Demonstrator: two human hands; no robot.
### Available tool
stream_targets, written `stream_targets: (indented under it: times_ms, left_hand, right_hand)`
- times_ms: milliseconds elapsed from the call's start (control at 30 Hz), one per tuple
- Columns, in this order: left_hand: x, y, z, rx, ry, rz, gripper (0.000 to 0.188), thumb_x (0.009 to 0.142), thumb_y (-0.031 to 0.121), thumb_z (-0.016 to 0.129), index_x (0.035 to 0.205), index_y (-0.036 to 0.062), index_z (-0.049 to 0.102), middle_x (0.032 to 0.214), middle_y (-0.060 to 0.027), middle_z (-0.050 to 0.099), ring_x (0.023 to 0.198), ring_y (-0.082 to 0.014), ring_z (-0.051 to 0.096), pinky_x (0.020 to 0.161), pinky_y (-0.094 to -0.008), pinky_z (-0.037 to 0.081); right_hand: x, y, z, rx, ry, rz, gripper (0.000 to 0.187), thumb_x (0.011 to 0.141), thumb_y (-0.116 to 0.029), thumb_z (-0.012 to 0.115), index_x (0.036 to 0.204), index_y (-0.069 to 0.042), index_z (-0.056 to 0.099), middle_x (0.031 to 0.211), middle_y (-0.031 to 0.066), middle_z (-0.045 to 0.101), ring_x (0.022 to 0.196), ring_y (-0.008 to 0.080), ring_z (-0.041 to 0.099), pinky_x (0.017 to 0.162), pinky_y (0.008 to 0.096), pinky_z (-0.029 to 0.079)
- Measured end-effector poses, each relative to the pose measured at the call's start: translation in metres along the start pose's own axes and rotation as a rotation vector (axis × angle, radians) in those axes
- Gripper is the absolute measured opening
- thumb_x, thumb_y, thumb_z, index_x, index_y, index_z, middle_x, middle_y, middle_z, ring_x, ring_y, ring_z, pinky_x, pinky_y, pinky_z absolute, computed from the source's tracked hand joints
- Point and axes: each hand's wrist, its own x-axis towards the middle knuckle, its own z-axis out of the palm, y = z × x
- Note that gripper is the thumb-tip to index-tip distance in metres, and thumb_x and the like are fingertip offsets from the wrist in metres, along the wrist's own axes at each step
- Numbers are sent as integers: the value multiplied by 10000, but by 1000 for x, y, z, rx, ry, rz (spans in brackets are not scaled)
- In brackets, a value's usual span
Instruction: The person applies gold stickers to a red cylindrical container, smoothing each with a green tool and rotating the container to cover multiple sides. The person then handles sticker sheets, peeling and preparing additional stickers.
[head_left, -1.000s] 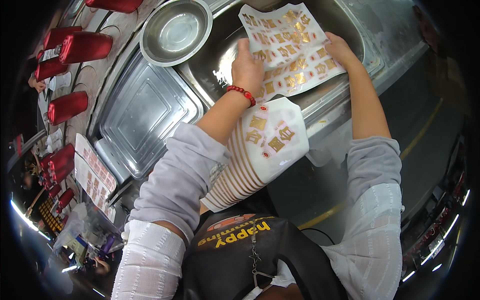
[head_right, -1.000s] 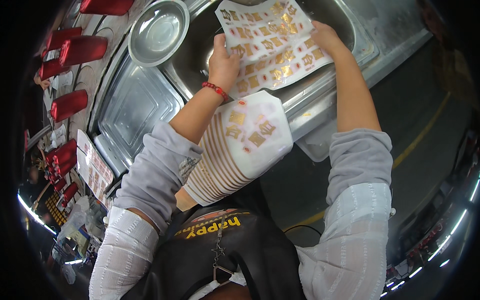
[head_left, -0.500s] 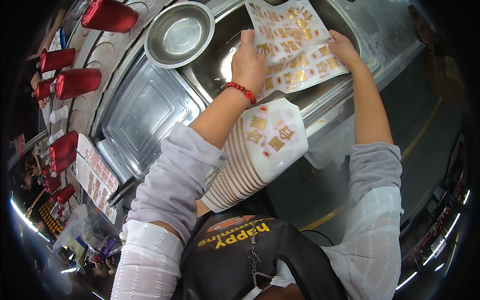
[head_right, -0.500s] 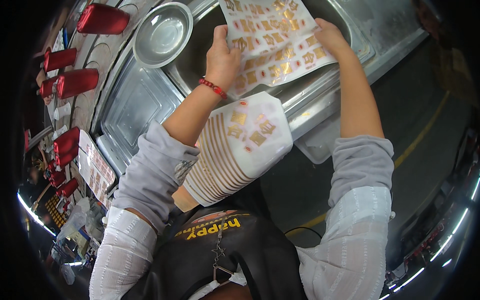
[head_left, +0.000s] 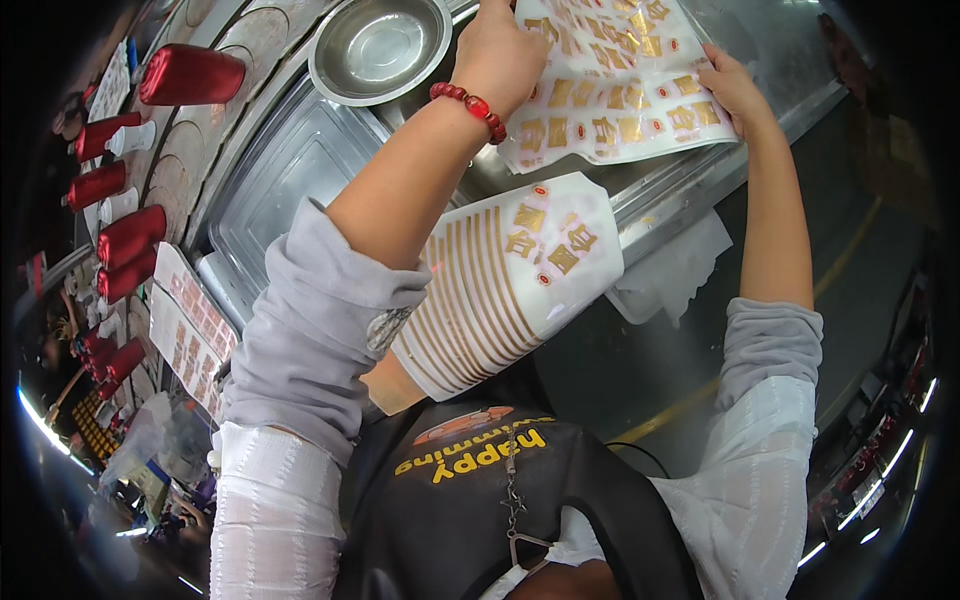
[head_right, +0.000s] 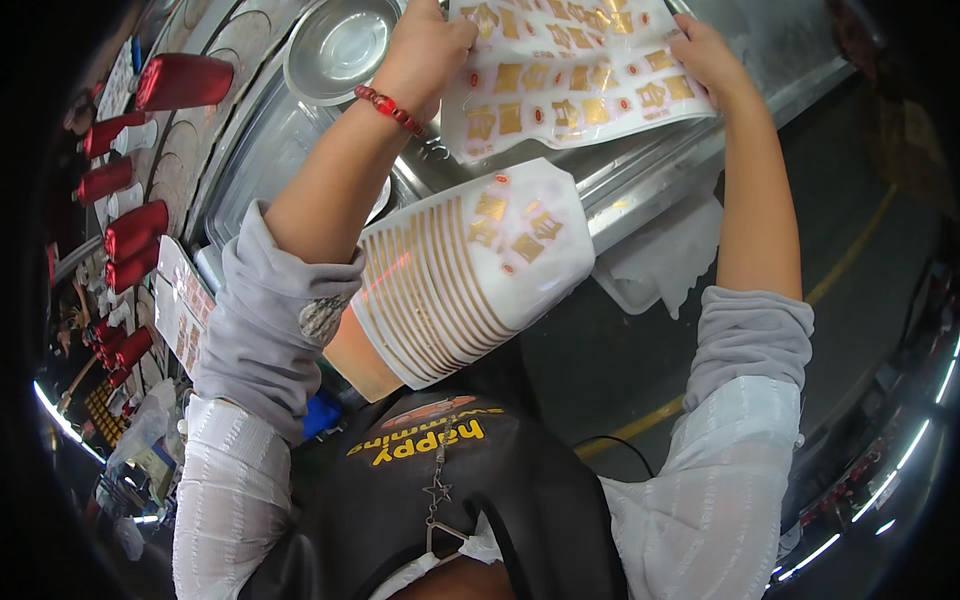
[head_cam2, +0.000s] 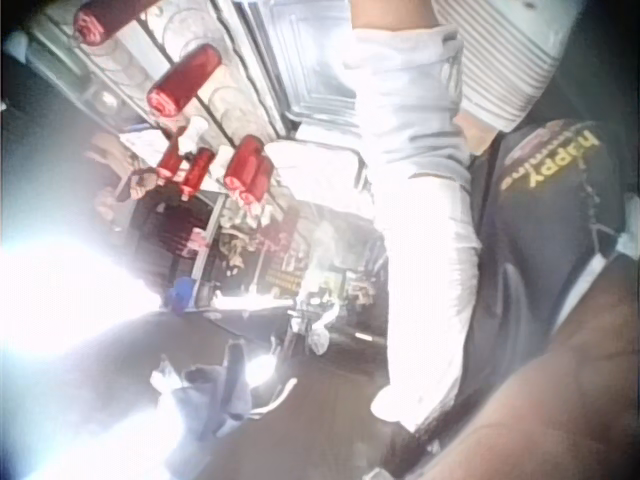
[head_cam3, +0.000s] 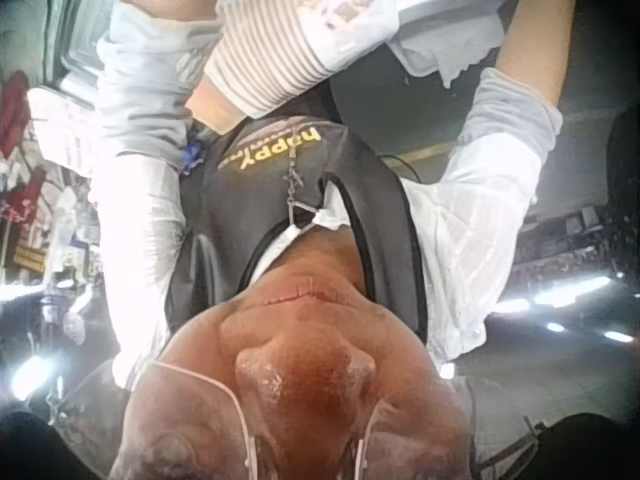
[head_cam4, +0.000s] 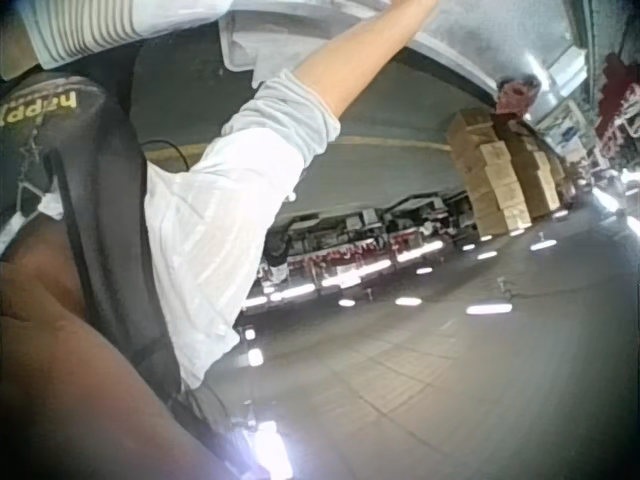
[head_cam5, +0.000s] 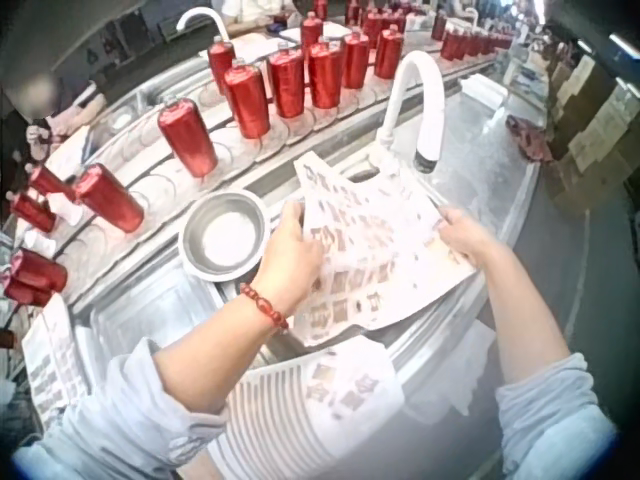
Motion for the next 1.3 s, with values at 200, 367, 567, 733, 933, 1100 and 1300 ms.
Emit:
stream_targets:
  times_ms: [200, 367, 567, 733, 933, 1100, 1300]
  left_hand:
    - [-40, -5, -35, -5, 14, 5, 457, 856, 16, 564, 1303, 6, 467, 959, -248, 699, 729, -326, 704, 663, -409, 555]
    - [-111, -7, -97, -113, 11, 67, 449, 869, -44, 524, 1301, 37, 433, 960, -88, 636, 765, -94, 586, 639, -255, 484]
    - [-214, -39, -201, -434, 125, 109, 477, 915, -58, 473, 1370, 53, 382, 1170, -107, 630, 1018, -132, 639, 841, -274, 540]
    - [-259, -94, -273, -458, 442, -158, 521, 874, -58, 510, 1371, 32, 379, 1191, -168, 626, 1035, -193, 675, 829, -294, 557]
    - [-252, -193, -301, 311, 528, -331, 630, 860, 5, 572, 1449, 6, 349, 1059, -246, 645, 862, -312, 664, 745, -396, 542]
    - [-227, -184, -292, 890, 400, 170, 508, 826, -5, 581, 1332, 34, 574, 1063, -249, 639, 1009, -410, 553, 885, -469, 483]
    - [-153, -170, -249, 1114, 73, 189, 516, 867, 64, 578, 1354, 231, 612, 1217, -185, 605, 1087, -398, 539, 933, -413, 481]
  right_hand:
    - [-62, -31, 34, -89, 81, -92, 486, 886, 29, 477, 1368, 19, 534, 1172, 90, 665, 978, 111, 643, 853, 253, 522]
    - [-128, -56, 63, -11, 34, -149, 447, 915, 17, 449, 1350, 66, 536, 1214, 122, 665, 1067, 141, 633, 924, 263, 497]
    - [-190, -116, 171, 225, -93, -298, 372, 909, 46, 432, 1237, 32, 606, 1105, 53, 678, 955, 78, 607, 853, 226, 488]
    - [-167, -133, 294, 79, -156, -481, 359, 863, 18, 484, 1192, -4, 628, 976, 100, 712, 862, 131, 631, 810, 262, 502]
    - [-126, -110, 365, -488, -146, -373, 429, 849, -75, 559, 1266, 28, 565, 1007, 232, 701, 905, 331, 683, 820, 402, 532]
    - [-139, -130, 368, -865, -76, -549, 452, 850, -80, 599, 1297, -16, 586, 968, 243, 679, 918, 422, 672, 831, 498, 542]
    - [-126, -125, 396, -1099, -60, -940, 474, 811, -51, 636, 1274, -150, 663, 1173, 115, 618, 1097, 324, 580, 867, 457, 519]
